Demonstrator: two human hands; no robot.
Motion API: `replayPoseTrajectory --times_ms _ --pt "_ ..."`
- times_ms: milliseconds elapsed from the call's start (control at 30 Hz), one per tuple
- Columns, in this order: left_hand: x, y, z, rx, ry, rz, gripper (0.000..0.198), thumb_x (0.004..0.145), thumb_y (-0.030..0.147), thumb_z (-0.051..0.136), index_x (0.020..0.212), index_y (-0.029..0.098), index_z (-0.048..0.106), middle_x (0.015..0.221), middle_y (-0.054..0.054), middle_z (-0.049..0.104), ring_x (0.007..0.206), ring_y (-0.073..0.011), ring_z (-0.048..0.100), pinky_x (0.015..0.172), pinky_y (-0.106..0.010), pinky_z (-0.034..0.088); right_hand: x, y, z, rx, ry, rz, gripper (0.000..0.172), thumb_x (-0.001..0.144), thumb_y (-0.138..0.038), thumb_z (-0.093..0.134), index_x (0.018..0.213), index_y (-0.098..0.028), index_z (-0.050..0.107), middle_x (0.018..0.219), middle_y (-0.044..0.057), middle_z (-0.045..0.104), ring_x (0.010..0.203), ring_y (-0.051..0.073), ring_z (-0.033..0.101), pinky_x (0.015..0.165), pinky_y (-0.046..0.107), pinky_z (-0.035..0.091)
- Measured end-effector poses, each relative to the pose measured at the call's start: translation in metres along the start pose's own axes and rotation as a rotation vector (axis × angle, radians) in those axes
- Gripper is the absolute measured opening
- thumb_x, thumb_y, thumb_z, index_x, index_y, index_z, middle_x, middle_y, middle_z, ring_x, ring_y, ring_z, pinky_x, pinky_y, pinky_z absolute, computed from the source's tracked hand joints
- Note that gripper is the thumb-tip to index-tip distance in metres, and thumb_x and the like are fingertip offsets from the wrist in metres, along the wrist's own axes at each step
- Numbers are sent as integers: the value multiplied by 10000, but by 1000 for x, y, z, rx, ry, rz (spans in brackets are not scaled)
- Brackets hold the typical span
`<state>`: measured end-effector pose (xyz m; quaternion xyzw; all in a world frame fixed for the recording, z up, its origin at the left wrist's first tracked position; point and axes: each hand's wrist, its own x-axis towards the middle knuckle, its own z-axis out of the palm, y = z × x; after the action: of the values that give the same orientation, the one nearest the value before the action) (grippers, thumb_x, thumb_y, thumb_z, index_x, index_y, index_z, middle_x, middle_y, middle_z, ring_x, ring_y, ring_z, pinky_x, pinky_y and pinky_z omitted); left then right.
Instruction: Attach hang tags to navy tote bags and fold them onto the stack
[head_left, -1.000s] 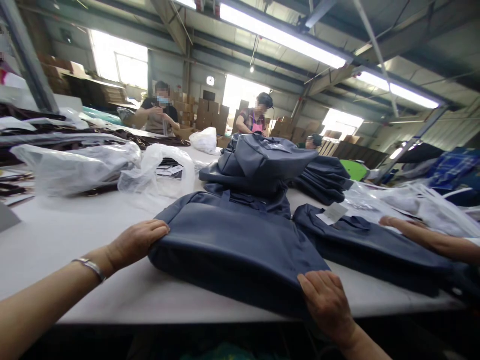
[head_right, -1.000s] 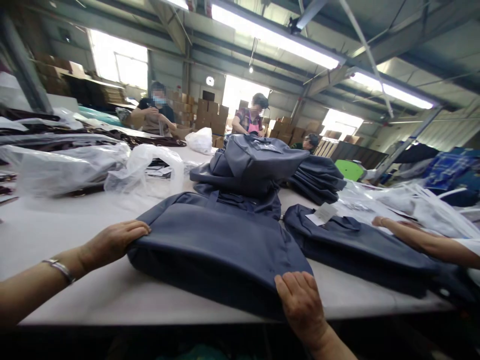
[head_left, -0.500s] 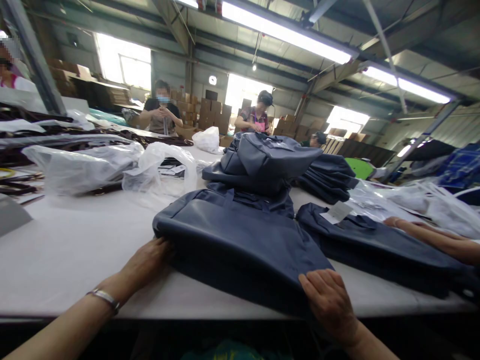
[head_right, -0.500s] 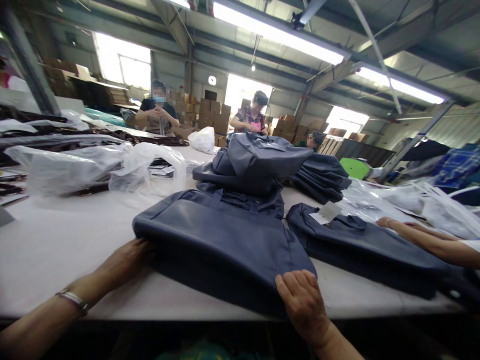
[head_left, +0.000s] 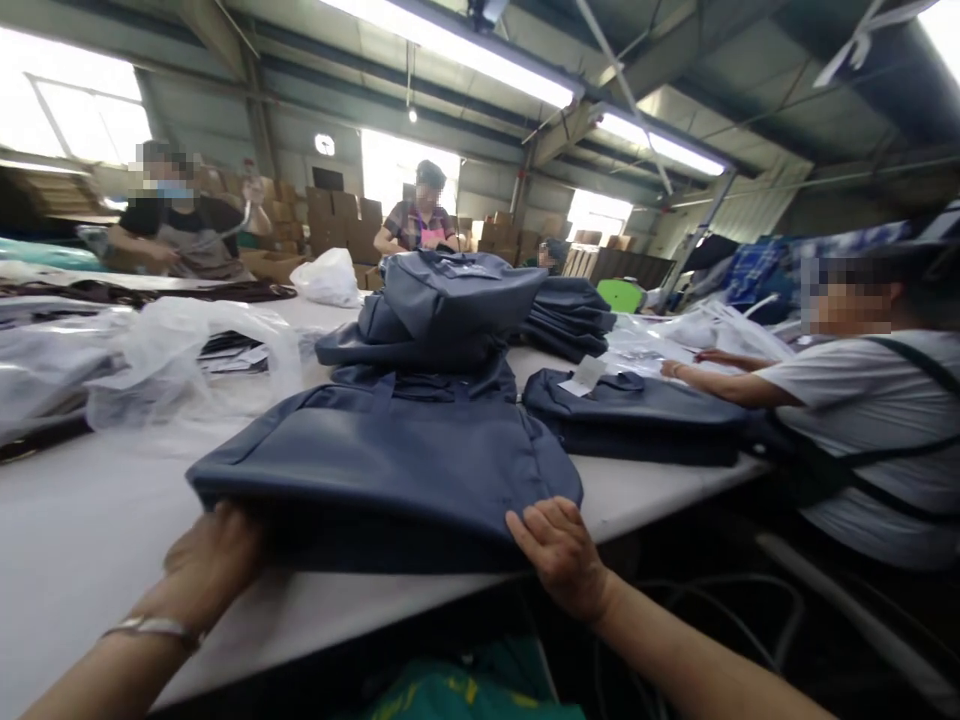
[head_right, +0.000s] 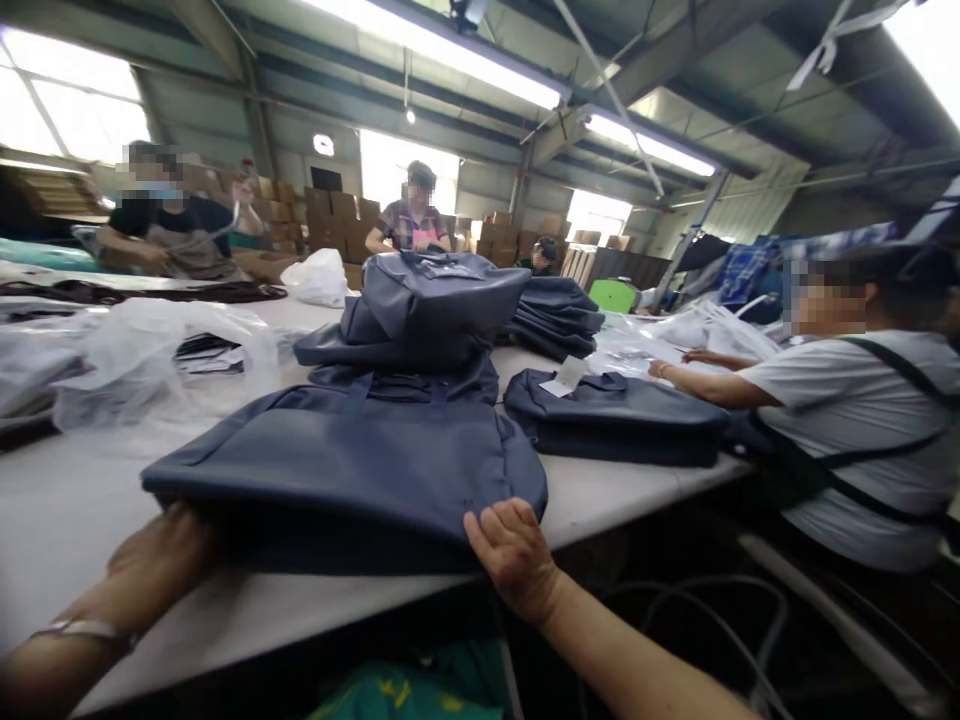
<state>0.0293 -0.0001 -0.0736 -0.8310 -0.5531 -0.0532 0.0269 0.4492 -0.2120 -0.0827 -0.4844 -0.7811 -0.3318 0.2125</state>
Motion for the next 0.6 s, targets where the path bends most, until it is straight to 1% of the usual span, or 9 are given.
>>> replayPoseTrajectory --times_ms 67,100,167,233,267,333,433,533,600 --pt "-14 32 -14 48 11 133 347 1000 121 420 904 100 753 741 -116 728 651 -287 722 619 -448 606 -2 -1 0 -8 7 19 304 1026 -81 457 1182 -122 715 914 89 693 933 246 583 963 437 408" --pt "-19 49 -22 42 40 257 368 1005 127 409 970 130 775 839 -131 765 789 -311 756 755 -492 621 -3 -2 1 -11 10 24 304 1025 -84 458 1183 -122 715 918 89 694 933 247 583 967 439 408" --pt "-21 82 -36 19 211 542 394 1027 146 434 1261 254 731 1241 -110 761 1233 -325 679 1119 -553 487 -4 -2 2 -16 14 25 304 1021 -84 462 1185 -124 715 919 87 695 930 247 583 968 441 410" --pt "-12 110 -46 26 420 747 511 1002 107 476 1457 307 596 1509 -101 614 1456 -353 501 1227 -611 358 -4 -1 4 -19 20 22 303 1016 -83 465 1180 -127 716 916 85 699 927 247 588 962 440 415" --pt "-5 121 -49 39 484 804 551 969 61 483 1468 271 585 1504 -125 616 1428 -364 533 1186 -609 419 -3 0 4 -20 24 20 303 1015 -84 466 1176 -130 718 914 84 701 925 245 591 959 439 419" --pt "10 136 -50 65 482 821 503 901 -3 478 1323 176 685 1297 -147 747 1167 -335 726 955 -497 609 -1 2 2 -24 35 26 311 1010 -79 458 1166 -130 723 923 89 711 930 246 600 970 445 424" --pt "20 141 -42 60 447 796 396 858 -25 462 1049 149 762 978 -95 825 783 -265 789 656 -368 635 5 -2 -5 -39 59 81 363 988 -50 438 1236 -70 702 1054 145 731 1078 288 616 1056 485 411" --pt "13 137 -29 37 513 813 420 873 5 432 1110 128 756 1068 -125 823 891 -277 798 742 -383 644 21 -25 -7 40 112 34 400 1009 -145 455 1344 -89 668 1304 145 695 1341 324 538 1172 493 382" --pt "8 131 -20 26 562 837 446 881 27 403 1152 103 749 1114 -157 812 941 -293 796 782 -406 639 42 -50 2 165 126 -177 378 1046 -296 461 1319 -199 703 1392 48 673 1383 277 535 1197 433 404"
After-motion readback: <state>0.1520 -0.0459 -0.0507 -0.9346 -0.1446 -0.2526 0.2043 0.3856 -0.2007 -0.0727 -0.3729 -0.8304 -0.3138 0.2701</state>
